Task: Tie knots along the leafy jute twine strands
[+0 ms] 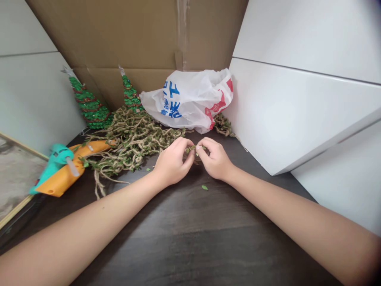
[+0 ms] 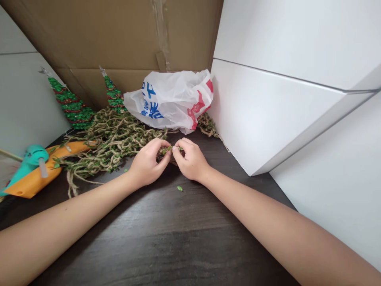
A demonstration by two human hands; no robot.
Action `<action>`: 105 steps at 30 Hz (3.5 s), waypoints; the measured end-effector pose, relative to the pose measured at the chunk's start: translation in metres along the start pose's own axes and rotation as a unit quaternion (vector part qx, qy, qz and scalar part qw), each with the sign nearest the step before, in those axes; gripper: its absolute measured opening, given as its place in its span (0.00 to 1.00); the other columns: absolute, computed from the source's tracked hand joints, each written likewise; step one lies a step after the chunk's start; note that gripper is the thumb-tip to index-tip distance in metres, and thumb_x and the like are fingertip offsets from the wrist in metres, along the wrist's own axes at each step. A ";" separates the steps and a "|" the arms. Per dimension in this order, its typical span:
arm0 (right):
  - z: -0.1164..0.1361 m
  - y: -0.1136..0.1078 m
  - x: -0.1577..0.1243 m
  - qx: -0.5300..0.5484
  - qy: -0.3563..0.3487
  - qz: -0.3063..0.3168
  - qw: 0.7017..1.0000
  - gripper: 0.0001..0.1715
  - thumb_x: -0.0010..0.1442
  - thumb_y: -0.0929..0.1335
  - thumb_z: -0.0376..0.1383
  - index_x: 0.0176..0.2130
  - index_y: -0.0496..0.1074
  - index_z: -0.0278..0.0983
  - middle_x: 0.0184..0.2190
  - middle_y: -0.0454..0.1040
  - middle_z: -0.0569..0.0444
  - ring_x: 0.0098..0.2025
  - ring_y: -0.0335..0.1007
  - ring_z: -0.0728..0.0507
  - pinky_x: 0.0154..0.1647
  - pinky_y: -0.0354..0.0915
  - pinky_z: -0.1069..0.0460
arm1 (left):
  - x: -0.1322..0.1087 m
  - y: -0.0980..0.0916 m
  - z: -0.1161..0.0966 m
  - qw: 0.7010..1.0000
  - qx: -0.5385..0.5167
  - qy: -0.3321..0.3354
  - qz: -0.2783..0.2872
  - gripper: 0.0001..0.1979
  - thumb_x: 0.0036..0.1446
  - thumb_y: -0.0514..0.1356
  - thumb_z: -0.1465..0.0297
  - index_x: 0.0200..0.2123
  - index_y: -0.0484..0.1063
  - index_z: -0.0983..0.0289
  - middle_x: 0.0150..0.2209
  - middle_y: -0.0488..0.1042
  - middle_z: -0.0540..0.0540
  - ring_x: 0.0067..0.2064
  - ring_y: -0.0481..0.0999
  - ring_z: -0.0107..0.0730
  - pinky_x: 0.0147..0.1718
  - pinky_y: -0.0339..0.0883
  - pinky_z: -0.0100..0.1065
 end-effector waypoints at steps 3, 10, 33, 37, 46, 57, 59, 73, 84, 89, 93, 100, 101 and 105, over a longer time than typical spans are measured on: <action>0.002 -0.001 0.000 0.015 -0.008 -0.003 1.000 0.16 0.68 0.61 0.36 0.27 0.60 0.39 0.27 0.64 0.56 0.31 0.62 0.46 0.36 0.59 0.50 | 0.000 0.001 0.001 1.000 0.005 -0.004 0.006 0.06 0.65 0.55 0.69 0.44 0.68 0.64 0.41 0.75 0.57 0.43 0.74 0.37 0.42 0.69 0.38; 0.006 -0.009 -0.002 0.052 -0.014 -0.048 0.997 0.19 0.72 0.58 0.41 0.29 0.58 0.40 0.27 0.63 0.56 0.32 0.62 0.47 0.37 0.60 0.50 | -0.001 0.001 -0.008 0.999 0.026 0.036 0.028 0.14 0.68 0.52 0.66 0.31 0.68 0.64 0.29 0.69 0.53 0.32 0.69 0.33 0.33 0.65 0.35; -0.008 -0.003 -0.002 0.095 0.009 -0.043 0.995 0.16 0.63 0.60 0.28 0.44 0.73 0.39 0.45 0.78 0.51 0.49 0.73 0.43 0.54 0.67 0.45 | 0.000 -0.004 -0.007 0.999 -0.007 0.034 -0.003 0.10 0.67 0.54 0.66 0.37 0.72 0.64 0.30 0.77 0.54 0.31 0.74 0.33 0.35 0.65 0.36; 0.001 -0.002 -0.004 0.071 -0.012 -0.021 0.997 0.12 0.64 0.62 0.31 0.44 0.72 0.39 0.44 0.77 0.50 0.46 0.73 0.43 0.52 0.68 0.45 | 0.001 0.001 -0.002 1.000 -0.001 0.016 0.014 0.09 0.66 0.55 0.67 0.38 0.73 0.64 0.33 0.79 0.54 0.34 0.76 0.35 0.37 0.65 0.36; 0.004 -0.001 -0.001 0.040 -0.007 -0.020 0.999 0.08 0.67 0.61 0.34 0.34 0.67 0.39 0.33 0.71 0.53 0.38 0.68 0.45 0.44 0.65 0.49 | 0.000 0.003 -0.004 0.999 0.020 0.024 0.019 0.08 0.66 0.54 0.67 0.41 0.71 0.64 0.36 0.78 0.55 0.38 0.76 0.37 0.41 0.62 0.39; 0.000 -0.003 -0.002 0.053 0.007 -0.025 0.998 0.08 0.66 0.63 0.34 0.34 0.68 0.38 0.34 0.72 0.54 0.38 0.68 0.45 0.44 0.64 0.49 | 0.002 0.003 -0.003 1.000 0.008 0.024 0.014 0.08 0.66 0.54 0.67 0.38 0.71 0.64 0.33 0.77 0.53 0.35 0.75 0.35 0.38 0.62 0.38; -0.001 -0.002 -0.002 0.053 0.009 -0.025 0.998 0.08 0.66 0.63 0.34 0.34 0.69 0.38 0.34 0.73 0.54 0.37 0.68 0.45 0.43 0.64 0.49 | 0.002 0.003 -0.003 1.000 -0.001 0.021 0.013 0.08 0.66 0.54 0.68 0.38 0.71 0.64 0.32 0.76 0.53 0.34 0.75 0.35 0.37 0.61 0.37; -0.004 -0.002 -0.003 0.053 0.017 -0.030 0.998 0.07 0.65 0.64 0.34 0.34 0.70 0.37 0.33 0.73 0.54 0.37 0.68 0.45 0.42 0.63 0.49 | 0.002 0.003 -0.002 1.000 -0.015 0.010 0.017 0.07 0.65 0.55 0.68 0.37 0.71 0.64 0.32 0.76 0.52 0.34 0.74 0.34 0.38 0.62 0.36; -0.005 -0.002 -0.002 0.057 0.020 -0.030 0.998 0.07 0.65 0.64 0.34 0.34 0.70 0.37 0.33 0.73 0.54 0.37 0.68 0.45 0.42 0.64 0.50 | 0.002 0.003 -0.001 1.000 -0.020 0.009 0.014 0.07 0.65 0.55 0.68 0.37 0.71 0.64 0.33 0.77 0.53 0.35 0.74 0.35 0.39 0.63 0.37; -0.005 -0.002 -0.003 0.056 0.024 -0.030 0.998 0.07 0.65 0.65 0.34 0.34 0.70 0.37 0.32 0.73 0.54 0.37 0.68 0.45 0.42 0.64 0.49 | 0.001 0.002 -0.002 1.000 -0.021 0.010 0.017 0.07 0.65 0.55 0.68 0.37 0.70 0.64 0.32 0.77 0.53 0.35 0.75 0.35 0.39 0.63 0.37; -0.004 -0.003 -0.003 0.055 0.025 -0.031 0.998 0.07 0.64 0.65 0.34 0.34 0.70 0.37 0.33 0.73 0.54 0.37 0.68 0.45 0.42 0.64 0.49 | 0.001 0.002 -0.001 1.000 -0.016 0.005 0.014 0.07 0.65 0.54 0.68 0.37 0.70 0.63 0.33 0.77 0.53 0.36 0.75 0.35 0.40 0.63 0.38; -0.005 -0.002 -0.003 0.056 0.029 -0.026 0.998 0.07 0.65 0.64 0.35 0.34 0.70 0.37 0.33 0.73 0.54 0.37 0.68 0.45 0.43 0.64 0.49 | 0.000 0.003 -0.001 0.999 -0.026 0.006 0.018 0.06 0.65 0.55 0.68 0.38 0.70 0.63 0.34 0.77 0.52 0.37 0.75 0.36 0.40 0.62 0.38; -0.005 -0.002 -0.003 0.056 0.030 -0.026 0.998 0.07 0.65 0.64 0.35 0.34 0.70 0.37 0.33 0.73 0.54 0.37 0.68 0.45 0.43 0.64 0.49 | 0.000 0.003 -0.001 0.999 -0.027 0.005 0.018 0.06 0.65 0.55 0.68 0.38 0.69 0.63 0.34 0.77 0.52 0.36 0.75 0.35 0.40 0.62 0.38; -0.006 -0.001 -0.003 0.057 0.032 -0.024 0.998 0.07 0.64 0.64 0.35 0.34 0.70 0.37 0.33 0.73 0.54 0.36 0.68 0.45 0.42 0.64 0.49 | 0.000 0.003 -0.001 0.999 -0.026 0.004 0.019 0.06 0.64 0.55 0.68 0.37 0.69 0.63 0.34 0.77 0.52 0.36 0.75 0.35 0.40 0.62 0.38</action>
Point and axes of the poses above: each hand's wrist, its own x-axis towards the middle knuckle, its own y-axis out of the palm, z = x × y, the point moved 8 cm from there along x, towards the middle knuckle
